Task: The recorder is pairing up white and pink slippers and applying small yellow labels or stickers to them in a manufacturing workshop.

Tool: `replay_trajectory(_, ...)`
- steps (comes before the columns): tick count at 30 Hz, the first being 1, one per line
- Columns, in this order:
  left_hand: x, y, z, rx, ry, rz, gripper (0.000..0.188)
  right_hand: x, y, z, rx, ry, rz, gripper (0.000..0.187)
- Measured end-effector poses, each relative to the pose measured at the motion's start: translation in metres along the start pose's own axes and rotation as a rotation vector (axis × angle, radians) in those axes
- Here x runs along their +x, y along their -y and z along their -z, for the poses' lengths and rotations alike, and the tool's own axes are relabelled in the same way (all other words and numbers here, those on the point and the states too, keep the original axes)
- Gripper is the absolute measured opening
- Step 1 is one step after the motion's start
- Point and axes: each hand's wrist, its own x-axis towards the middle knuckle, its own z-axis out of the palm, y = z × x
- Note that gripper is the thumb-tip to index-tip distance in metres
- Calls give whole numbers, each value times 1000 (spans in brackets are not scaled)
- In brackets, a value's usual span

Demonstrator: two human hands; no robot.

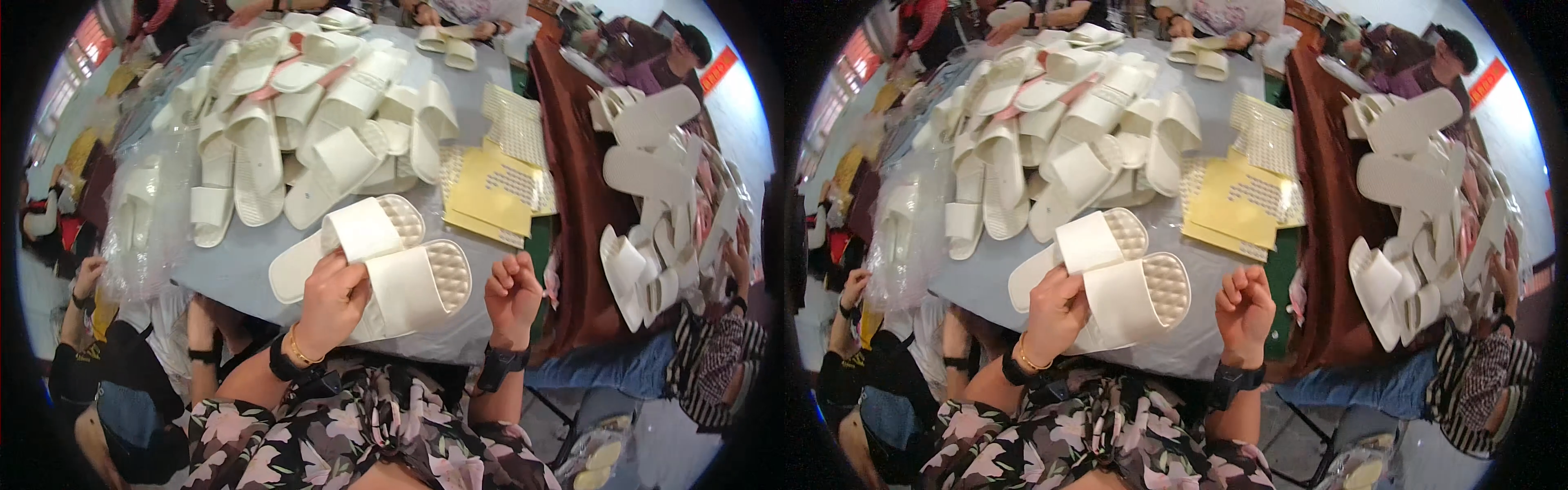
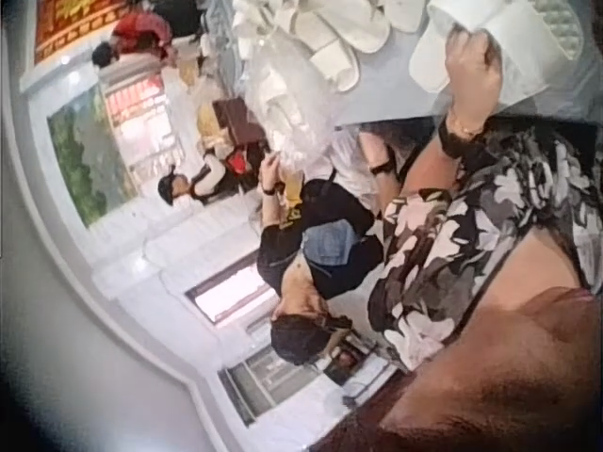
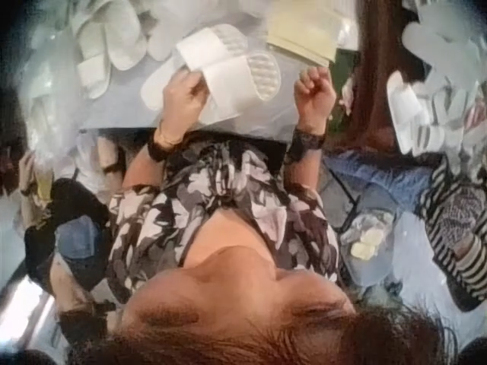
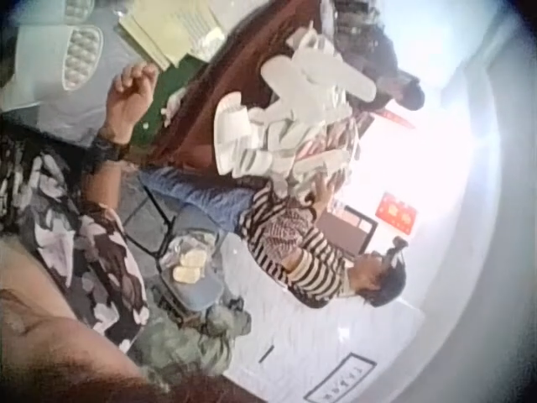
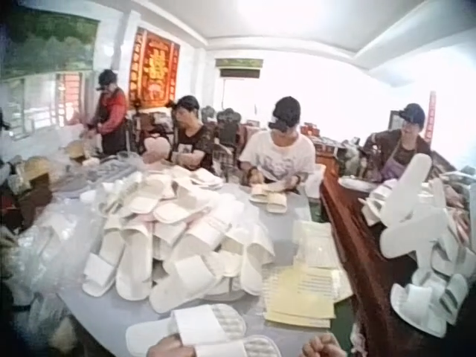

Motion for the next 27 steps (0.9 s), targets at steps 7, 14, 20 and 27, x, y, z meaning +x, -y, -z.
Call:
replay_trajectory(7, 49, 12, 39, 165, -133, 1, 5, 12, -29, 67, -437, -328, 140, 16)
replay_trajectory(14, 136, 47, 61, 238, -302, -70, 14, 14, -36, 71, -532, -259, 170, 17)
replay_trajectory(20, 218, 94, 68, 439, -279, -187, 37, 16, -37, 74, -566, -216, 158, 16)
replay_trajectory(27, 254, 145, 50, 539, 127, -15, 59, 7, -29, 72, -569, -223, 167, 15)
